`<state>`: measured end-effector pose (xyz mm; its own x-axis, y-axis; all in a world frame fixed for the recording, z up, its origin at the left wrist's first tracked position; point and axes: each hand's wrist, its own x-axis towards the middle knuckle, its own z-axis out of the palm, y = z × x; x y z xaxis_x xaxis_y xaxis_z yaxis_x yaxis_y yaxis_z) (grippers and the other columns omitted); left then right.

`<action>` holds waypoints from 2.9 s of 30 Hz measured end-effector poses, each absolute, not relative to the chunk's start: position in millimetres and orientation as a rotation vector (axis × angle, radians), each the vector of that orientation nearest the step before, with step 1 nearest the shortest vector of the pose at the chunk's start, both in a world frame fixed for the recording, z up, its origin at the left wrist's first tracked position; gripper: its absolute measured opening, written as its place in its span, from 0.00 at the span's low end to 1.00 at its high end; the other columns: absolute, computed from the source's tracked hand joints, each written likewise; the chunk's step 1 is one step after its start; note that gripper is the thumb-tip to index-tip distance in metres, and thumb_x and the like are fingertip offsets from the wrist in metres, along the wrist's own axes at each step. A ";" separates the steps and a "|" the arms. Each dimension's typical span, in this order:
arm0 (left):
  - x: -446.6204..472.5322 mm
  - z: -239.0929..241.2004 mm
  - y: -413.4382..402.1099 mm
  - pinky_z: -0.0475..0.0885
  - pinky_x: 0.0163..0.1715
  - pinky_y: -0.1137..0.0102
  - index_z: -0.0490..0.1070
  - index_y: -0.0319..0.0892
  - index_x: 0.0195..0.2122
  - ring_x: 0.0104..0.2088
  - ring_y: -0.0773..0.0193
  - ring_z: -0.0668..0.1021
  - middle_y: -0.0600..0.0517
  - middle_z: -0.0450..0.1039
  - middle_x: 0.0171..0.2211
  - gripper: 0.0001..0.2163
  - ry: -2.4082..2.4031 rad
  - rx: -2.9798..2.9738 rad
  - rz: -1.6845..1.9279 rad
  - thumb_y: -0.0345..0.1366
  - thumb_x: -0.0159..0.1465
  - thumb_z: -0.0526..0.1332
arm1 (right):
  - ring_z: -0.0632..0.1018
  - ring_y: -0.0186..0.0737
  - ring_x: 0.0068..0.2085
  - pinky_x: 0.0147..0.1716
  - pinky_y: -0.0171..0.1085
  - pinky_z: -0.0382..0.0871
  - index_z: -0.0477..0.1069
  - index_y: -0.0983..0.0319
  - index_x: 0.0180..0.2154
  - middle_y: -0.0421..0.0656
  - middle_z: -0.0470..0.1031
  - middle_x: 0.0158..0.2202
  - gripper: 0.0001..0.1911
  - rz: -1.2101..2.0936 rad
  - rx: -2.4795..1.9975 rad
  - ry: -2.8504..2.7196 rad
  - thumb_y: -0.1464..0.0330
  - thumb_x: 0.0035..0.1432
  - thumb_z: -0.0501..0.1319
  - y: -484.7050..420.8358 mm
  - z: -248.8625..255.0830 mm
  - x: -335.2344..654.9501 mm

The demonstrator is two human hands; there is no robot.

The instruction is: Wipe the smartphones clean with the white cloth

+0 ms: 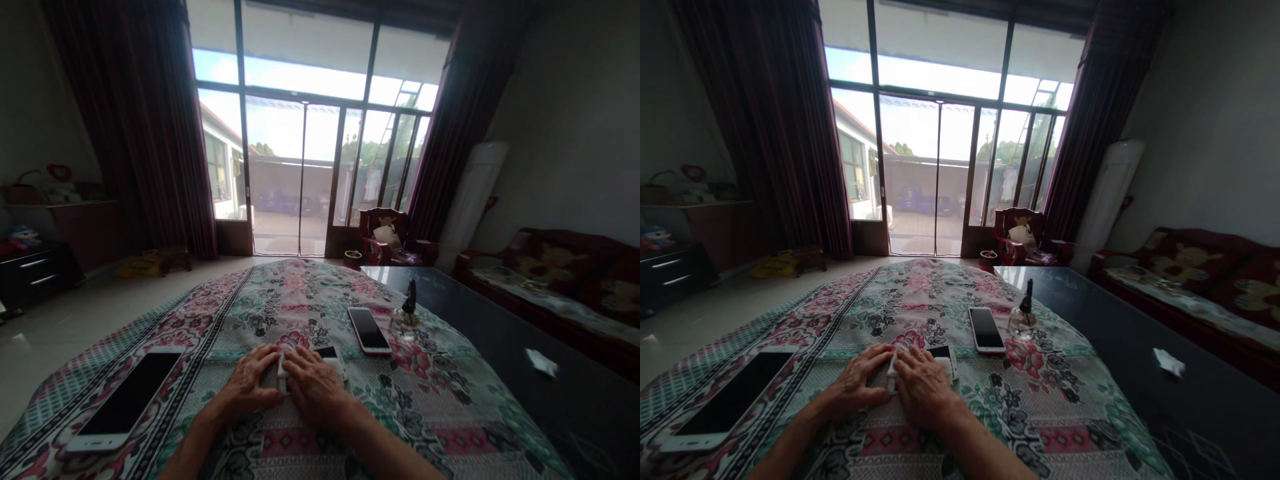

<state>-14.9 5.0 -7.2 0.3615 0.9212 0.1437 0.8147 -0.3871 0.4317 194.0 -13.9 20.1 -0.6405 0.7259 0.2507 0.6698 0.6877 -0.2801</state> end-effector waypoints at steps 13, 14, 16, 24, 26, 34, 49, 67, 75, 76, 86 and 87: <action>-5.4 -20.7 4.8 0.56 0.62 0.53 0.64 0.47 0.60 0.64 0.45 0.59 0.47 0.60 0.63 0.35 1.642 2.362 0.550 0.51 0.51 0.66 | 0.55 0.46 0.66 0.63 0.48 0.50 0.59 0.57 0.61 0.42 0.55 0.66 0.23 0.250 -1.147 -2.566 0.64 0.65 0.48 -38.7 9.5 222.9; -5.4 -20.2 4.8 0.56 0.61 0.53 0.64 0.48 0.60 0.64 0.45 0.59 0.47 0.60 0.64 0.35 1.638 2.359 0.545 0.52 0.51 0.66 | 0.55 0.46 0.66 0.63 0.48 0.50 0.59 0.57 0.61 0.42 0.55 0.66 0.23 0.249 -1.174 -2.556 0.64 0.65 0.48 -36.1 9.2 228.0; -5.9 -18.6 5.1 0.56 0.61 0.54 0.64 0.49 0.60 0.64 0.45 0.59 0.47 0.61 0.63 0.36 1.632 2.356 0.542 0.54 0.50 0.66 | 0.55 0.46 0.66 0.63 0.48 0.49 0.60 0.57 0.60 0.42 0.56 0.66 0.23 0.235 -1.230 -2.530 0.65 0.65 0.48 -25.7 9.4 236.9; -4.9 -11.4 4.5 0.55 0.61 0.56 0.64 0.47 0.60 0.64 0.47 0.60 0.46 0.60 0.63 0.37 1.611 2.349 0.508 0.55 0.51 0.65 | 0.55 0.46 0.66 0.63 0.48 0.50 0.62 0.61 0.60 0.46 0.58 0.65 0.23 0.215 -1.376 -2.455 0.66 0.65 0.47 11.5 13.6 248.7; -4.4 -10.0 4.0 0.55 0.61 0.56 0.64 0.47 0.60 0.64 0.47 0.60 0.46 0.60 0.64 0.36 1.613 2.346 0.499 0.55 0.51 0.65 | 0.54 0.46 0.66 0.64 0.47 0.50 0.61 0.62 0.61 0.45 0.57 0.65 0.24 0.214 -1.345 -2.471 0.67 0.65 0.47 5.2 14.1 251.0; -4.3 -8.8 4.3 0.54 0.61 0.56 0.64 0.47 0.60 0.64 0.46 0.59 0.46 0.59 0.64 0.36 1.617 2.335 0.474 0.56 0.50 0.64 | 0.53 0.44 0.67 0.65 0.47 0.50 0.58 0.58 0.62 0.41 0.53 0.67 0.24 0.311 -1.229 -2.571 0.67 0.65 0.48 -44.4 19.2 279.8; -4.1 -7.3 2.5 0.54 0.61 0.55 0.63 0.46 0.60 0.65 0.46 0.58 0.46 0.58 0.65 0.37 1.626 2.327 0.463 0.56 0.51 0.64 | 0.56 0.43 0.66 0.64 0.47 0.51 0.61 0.65 0.61 0.48 0.57 0.65 0.24 0.285 -1.403 -2.387 0.67 0.66 0.46 15.0 7.9 262.8; -3.0 -7.3 3.1 0.56 0.61 0.55 0.64 0.48 0.60 0.64 0.46 0.59 0.47 0.59 0.64 0.35 1.668 2.327 0.447 0.52 0.51 0.66 | 0.56 0.45 0.66 0.63 0.46 0.51 0.59 0.58 0.61 0.44 0.55 0.66 0.24 0.204 -1.203 -2.585 0.64 0.65 0.48 -34.3 18.9 234.3; -5.8 -16.3 7.0 0.58 0.61 0.55 0.65 0.47 0.59 0.64 0.46 0.60 0.47 0.61 0.63 0.34 1.645 2.362 0.505 0.50 0.51 0.67 | 0.57 0.46 0.65 0.62 0.47 0.50 0.58 0.61 0.61 0.47 0.56 0.66 0.24 0.170 -1.285 -2.521 0.63 0.64 0.49 -7.6 17.3 205.9; -5.7 -16.3 7.2 0.58 0.61 0.55 0.65 0.46 0.59 0.64 0.46 0.61 0.46 0.61 0.63 0.34 1.647 2.362 0.511 0.49 0.51 0.67 | 0.56 0.46 0.66 0.63 0.47 0.50 0.58 0.61 0.61 0.46 0.56 0.66 0.25 0.180 -1.280 -2.518 0.63 0.64 0.49 -11.4 16.8 206.9; -14.3 -14.8 8.6 0.56 0.62 0.54 0.65 0.44 0.59 0.64 0.44 0.60 0.45 0.60 0.64 0.35 1.572 2.358 0.499 0.48 0.51 0.67 | 0.53 0.45 0.67 0.64 0.46 0.48 0.56 0.58 0.62 0.43 0.51 0.67 0.24 0.286 -1.146 -2.617 0.62 0.66 0.47 -54.0 20.2 228.3; -15.0 -16.7 9.5 0.57 0.62 0.53 0.65 0.45 0.59 0.64 0.44 0.60 0.46 0.60 0.63 0.34 1.571 2.358 0.504 0.48 0.50 0.67 | 0.54 0.45 0.66 0.63 0.46 0.49 0.57 0.58 0.61 0.43 0.53 0.67 0.24 0.270 -1.149 -2.612 0.62 0.66 0.47 -50.3 20.1 225.1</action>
